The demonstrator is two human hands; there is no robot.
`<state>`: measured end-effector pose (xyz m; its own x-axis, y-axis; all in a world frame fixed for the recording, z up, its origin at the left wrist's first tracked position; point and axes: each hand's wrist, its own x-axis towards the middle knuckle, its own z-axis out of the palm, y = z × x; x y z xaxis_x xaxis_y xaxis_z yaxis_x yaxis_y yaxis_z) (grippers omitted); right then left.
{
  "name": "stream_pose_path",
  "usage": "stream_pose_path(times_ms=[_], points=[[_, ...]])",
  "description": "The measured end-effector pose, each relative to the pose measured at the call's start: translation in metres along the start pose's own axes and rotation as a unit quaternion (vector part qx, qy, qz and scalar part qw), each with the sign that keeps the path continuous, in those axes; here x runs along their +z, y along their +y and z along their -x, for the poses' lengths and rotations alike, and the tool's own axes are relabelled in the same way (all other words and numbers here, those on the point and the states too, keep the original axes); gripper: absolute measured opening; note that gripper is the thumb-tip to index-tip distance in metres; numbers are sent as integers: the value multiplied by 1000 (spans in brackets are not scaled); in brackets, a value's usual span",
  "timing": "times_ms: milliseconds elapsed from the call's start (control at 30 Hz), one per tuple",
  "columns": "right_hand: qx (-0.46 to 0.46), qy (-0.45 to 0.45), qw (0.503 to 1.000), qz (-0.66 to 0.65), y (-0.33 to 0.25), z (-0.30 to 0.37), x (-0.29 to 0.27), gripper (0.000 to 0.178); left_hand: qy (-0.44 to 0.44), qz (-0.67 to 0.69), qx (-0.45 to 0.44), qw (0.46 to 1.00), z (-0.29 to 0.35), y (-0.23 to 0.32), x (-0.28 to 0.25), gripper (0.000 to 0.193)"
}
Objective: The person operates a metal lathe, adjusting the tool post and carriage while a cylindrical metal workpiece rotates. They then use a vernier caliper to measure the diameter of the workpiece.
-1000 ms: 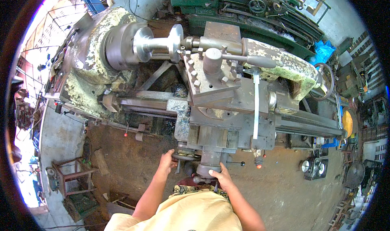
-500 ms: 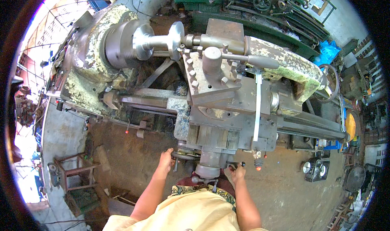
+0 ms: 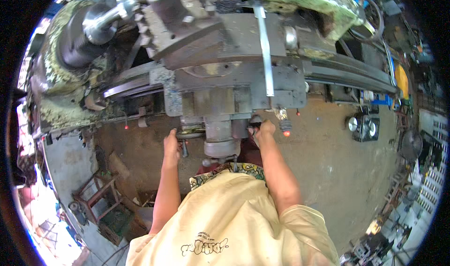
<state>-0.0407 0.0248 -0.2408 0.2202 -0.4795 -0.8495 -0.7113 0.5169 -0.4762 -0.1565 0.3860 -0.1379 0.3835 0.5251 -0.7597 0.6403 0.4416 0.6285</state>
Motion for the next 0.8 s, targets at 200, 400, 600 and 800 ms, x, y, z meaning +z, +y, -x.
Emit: stream_pose_path(times_ms=[200, 400, 600, 800], points=[[-19, -43, 997, 69, 15, -18, -14, 40, -24, 32, -15, 999, 0, -1, -2, 48], [78, -198, 976, 51, 30, -85, -16, 48, 0, 42, -23, 999, 11, 3, -2, 50], [27, -222, 942, 249, 22, -92, -23, 49, 1, 61, 6, 998, 23, 6, 6, 50], [-193, -138, 922, 305, 6, -43, -67, 29, 49, 15, -4, 999, 16, 5, 12, 47]])
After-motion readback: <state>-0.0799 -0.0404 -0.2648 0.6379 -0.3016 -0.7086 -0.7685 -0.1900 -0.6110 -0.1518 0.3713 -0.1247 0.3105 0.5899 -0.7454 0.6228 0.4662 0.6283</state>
